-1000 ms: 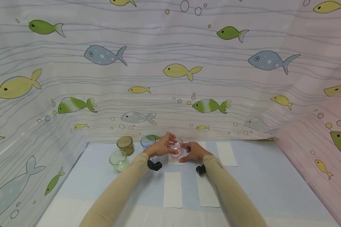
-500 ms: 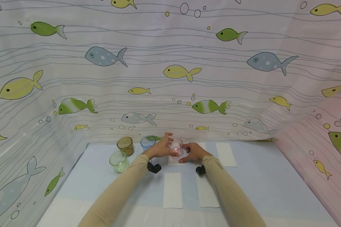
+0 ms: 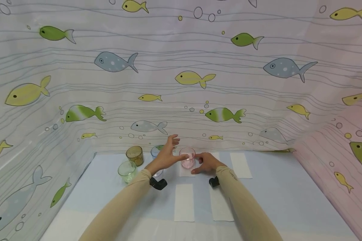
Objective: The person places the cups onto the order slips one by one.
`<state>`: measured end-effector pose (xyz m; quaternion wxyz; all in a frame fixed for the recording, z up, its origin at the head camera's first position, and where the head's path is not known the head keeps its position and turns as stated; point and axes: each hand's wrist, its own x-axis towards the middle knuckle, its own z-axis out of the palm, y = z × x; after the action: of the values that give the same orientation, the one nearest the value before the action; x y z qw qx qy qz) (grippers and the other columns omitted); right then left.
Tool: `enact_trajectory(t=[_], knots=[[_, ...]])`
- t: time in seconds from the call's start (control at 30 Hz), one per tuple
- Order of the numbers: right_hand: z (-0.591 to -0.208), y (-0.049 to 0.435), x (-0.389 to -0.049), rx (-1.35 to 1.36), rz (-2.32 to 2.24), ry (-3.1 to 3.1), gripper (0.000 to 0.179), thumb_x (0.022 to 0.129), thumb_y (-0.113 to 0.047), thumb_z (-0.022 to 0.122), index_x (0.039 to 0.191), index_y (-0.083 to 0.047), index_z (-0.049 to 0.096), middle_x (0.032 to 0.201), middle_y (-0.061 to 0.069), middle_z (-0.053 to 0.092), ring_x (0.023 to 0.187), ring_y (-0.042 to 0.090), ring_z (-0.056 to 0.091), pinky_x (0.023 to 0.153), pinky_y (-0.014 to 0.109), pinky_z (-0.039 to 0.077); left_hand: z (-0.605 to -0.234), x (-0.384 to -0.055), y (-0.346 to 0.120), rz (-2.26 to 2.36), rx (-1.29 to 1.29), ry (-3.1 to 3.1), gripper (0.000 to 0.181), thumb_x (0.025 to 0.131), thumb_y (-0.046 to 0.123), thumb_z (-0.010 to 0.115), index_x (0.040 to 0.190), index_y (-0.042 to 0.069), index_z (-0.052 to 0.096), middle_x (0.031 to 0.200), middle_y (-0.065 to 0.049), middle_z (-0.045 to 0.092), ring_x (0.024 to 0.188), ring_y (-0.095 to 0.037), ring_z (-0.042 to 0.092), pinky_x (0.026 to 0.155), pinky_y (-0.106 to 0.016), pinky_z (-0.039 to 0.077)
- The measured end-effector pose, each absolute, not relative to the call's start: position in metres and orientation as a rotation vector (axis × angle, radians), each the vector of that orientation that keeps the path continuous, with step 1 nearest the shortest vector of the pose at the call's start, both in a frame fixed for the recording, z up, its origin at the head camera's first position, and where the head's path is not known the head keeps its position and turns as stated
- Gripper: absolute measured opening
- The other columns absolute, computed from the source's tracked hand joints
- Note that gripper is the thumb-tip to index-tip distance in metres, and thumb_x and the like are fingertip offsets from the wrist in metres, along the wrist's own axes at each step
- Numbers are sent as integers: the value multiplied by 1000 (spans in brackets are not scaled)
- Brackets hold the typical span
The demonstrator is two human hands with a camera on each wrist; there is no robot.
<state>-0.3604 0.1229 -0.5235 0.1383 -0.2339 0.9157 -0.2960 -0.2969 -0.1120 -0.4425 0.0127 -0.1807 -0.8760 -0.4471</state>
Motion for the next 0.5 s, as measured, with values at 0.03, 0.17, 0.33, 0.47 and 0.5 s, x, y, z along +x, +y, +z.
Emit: enact_trajectory(t=[0.03,0.17,0.33,0.47,0.5], knots=[[-524,123,-360,-680,-860,2648,81,76,-39,97,143,-8,66,90,2,55,86,17,50,74,31,40,-441,-292,-114,-1397,-554,-2731,105,90,39,86,165,7,19,164,-22,42,153,-39,42,121,-61,41],[-524,123,-359,-678,-885,2636,75,76,-39,97,140,-11,68,90,1,55,86,16,50,74,32,40,-441,-275,-124,-1366,-560,-2698,97,92,37,84,162,6,25,160,-21,48,149,-38,46,120,-59,43],[-524,123,-358,-700,-896,2634,76,77,-38,97,141,-10,67,91,1,55,88,17,50,76,33,40,-451,-255,-137,-1252,-563,-2607,90,90,33,87,157,5,35,148,-17,57,134,-36,57,111,-54,51],[-524,124,-358,-690,-884,2645,82,77,-40,96,146,-9,64,93,2,56,91,18,51,78,34,41,-462,-241,-146,-1202,-528,-2539,83,88,33,88,152,6,44,142,-15,61,128,-35,60,106,-54,53],[-524,124,-359,-688,-883,2644,83,77,-40,96,147,-9,63,94,3,56,91,19,51,78,34,41,-465,-238,-148,-1193,-523,-2512,81,87,32,89,151,6,46,140,-16,62,128,-35,60,106,-55,53]])
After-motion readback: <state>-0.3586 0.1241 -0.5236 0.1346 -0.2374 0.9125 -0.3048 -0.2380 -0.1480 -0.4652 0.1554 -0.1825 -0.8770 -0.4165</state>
